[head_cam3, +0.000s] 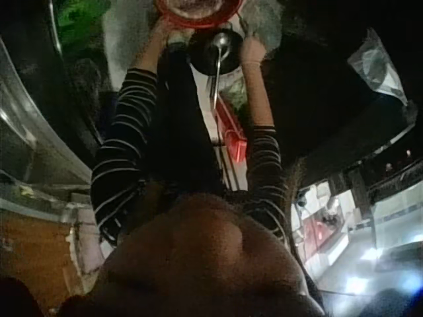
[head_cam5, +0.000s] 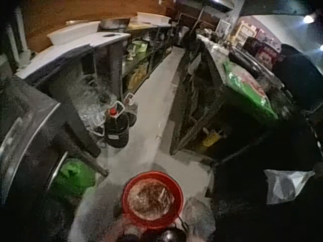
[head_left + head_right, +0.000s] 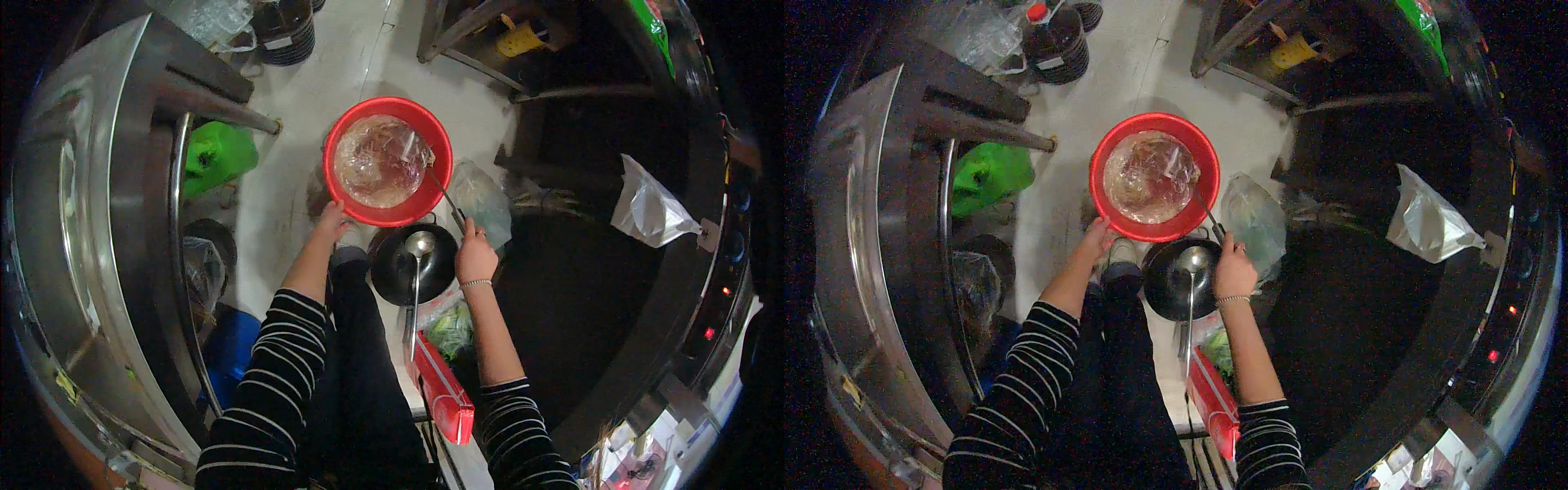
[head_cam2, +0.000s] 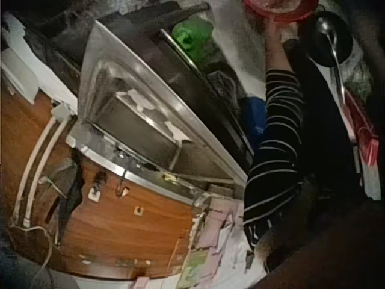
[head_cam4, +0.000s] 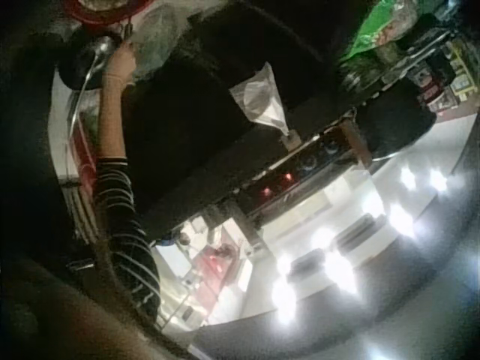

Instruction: The person walks through a commercial kitchen, wipes a stainless steel countertop with a blue cloth, then moves to the sink to wash a red plastic basin and a metal strainer under running water. The person scrubs the basin with a sponge and rinses it thoroughly.

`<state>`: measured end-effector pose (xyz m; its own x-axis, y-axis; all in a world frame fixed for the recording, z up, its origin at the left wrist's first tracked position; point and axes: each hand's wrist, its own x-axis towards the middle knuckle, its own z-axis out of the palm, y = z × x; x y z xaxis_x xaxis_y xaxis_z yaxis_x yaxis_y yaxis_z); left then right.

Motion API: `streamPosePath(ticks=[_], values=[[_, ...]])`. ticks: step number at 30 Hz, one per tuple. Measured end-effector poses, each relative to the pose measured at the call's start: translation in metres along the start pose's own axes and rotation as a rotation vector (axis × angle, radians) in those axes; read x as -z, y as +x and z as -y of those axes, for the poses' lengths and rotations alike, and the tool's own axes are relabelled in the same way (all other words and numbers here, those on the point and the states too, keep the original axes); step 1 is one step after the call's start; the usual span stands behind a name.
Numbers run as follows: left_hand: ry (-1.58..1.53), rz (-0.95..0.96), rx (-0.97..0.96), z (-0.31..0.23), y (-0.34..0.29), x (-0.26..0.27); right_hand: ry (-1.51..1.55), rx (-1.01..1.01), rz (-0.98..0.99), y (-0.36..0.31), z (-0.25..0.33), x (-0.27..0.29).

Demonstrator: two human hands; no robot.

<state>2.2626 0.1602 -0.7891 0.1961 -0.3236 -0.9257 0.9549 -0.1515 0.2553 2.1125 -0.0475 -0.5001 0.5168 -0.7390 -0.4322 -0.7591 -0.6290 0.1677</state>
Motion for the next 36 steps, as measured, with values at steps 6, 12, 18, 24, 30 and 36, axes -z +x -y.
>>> streamPosePath(ticks=[6,12,18,24,30,36], values=[[-0.014,-0.031,-0.059,0.048,-0.031,0.081,0.197,0.011,0.191,-0.002,0.067,-0.051],[-0.104,-0.116,-0.036,0.089,-0.086,0.11,-0.045,0.46,0.086,-0.029,0.122,-0.09],[-0.252,-0.079,-0.063,0.148,-0.111,0.153,-0.29,0.956,0.046,-0.084,0.094,-0.078],[-0.259,-0.116,-0.102,0.211,-0.143,0.187,-0.382,0.956,-0.044,-0.101,0.075,-0.059],[-0.339,-0.155,-0.041,0.255,-0.173,0.209,-0.16,0.593,0.271,-0.135,0.071,-0.117],[-0.44,-0.178,-0.02,0.311,-0.2,0.238,0.403,0.569,0.691,-0.184,0.05,-0.216]])
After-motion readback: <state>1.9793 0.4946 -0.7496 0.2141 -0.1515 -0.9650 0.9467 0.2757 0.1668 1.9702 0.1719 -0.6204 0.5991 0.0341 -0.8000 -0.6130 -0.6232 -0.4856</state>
